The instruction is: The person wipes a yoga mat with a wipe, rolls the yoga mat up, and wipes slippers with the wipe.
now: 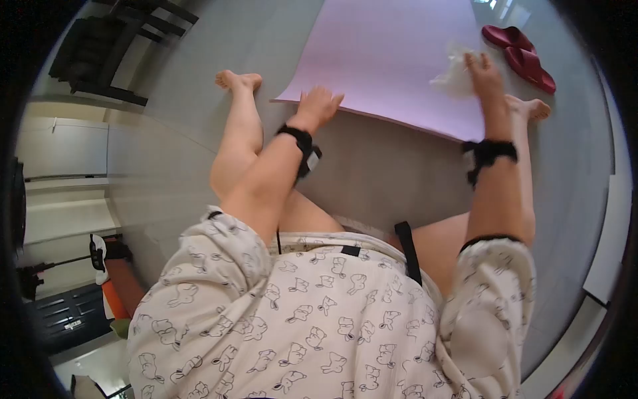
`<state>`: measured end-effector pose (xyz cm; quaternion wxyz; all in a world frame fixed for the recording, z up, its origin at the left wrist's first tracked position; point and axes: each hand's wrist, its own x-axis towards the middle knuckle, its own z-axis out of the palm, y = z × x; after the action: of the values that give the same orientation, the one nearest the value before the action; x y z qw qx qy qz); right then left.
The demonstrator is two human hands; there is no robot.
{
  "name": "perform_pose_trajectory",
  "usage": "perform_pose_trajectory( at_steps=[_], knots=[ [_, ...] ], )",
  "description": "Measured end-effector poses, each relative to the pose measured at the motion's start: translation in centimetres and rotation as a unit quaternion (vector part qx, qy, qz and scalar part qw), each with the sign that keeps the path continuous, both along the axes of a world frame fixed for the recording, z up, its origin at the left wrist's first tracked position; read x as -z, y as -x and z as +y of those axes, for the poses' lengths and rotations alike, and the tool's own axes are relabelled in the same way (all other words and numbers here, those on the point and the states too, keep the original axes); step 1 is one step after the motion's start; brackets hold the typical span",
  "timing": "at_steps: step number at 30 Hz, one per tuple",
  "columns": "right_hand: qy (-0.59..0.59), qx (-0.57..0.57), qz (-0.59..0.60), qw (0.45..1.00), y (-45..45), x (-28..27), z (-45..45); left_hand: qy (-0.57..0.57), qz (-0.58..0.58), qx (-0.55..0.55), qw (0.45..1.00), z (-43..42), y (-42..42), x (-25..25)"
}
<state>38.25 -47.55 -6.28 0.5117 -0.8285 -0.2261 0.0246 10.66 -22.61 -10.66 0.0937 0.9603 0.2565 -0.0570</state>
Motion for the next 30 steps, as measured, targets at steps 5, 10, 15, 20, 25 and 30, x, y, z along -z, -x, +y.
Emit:
perform_pose_trajectory(
  at_steps=[5,10,15,20,25,30],
  knots=[
    [0.202,-0.149,-0.177,0.952,16.4,10.5,6.7,0.077,0.048,-0.021,0.996,-2.9,7.1,9.5],
    [0.353,-0.186,-0.018,0.917,23.1,9.8,9.7,0.108,0.086,0.005,0.990,-3.1,7.8,10.0],
    [0.340,-0.096,-0.136,0.926,22.4,14.6,10.5,0.094,0.058,-0.017,0.994,-3.7,7.3,9.7],
    [0.396,-0.176,-0.149,0.889,20.2,16.4,3.3,0.102,0.104,0.001,0.989,-3.6,6.9,8.0],
    [0.492,0.155,-0.093,0.852,12.6,18.3,-7.9,0.111,0.124,0.010,0.986,-3.0,6.9,6.9],
    [0.417,-0.060,-0.088,0.903,19.8,17.9,4.9,0.115,0.092,0.033,0.989,-2.6,7.6,7.6]
  ],
)
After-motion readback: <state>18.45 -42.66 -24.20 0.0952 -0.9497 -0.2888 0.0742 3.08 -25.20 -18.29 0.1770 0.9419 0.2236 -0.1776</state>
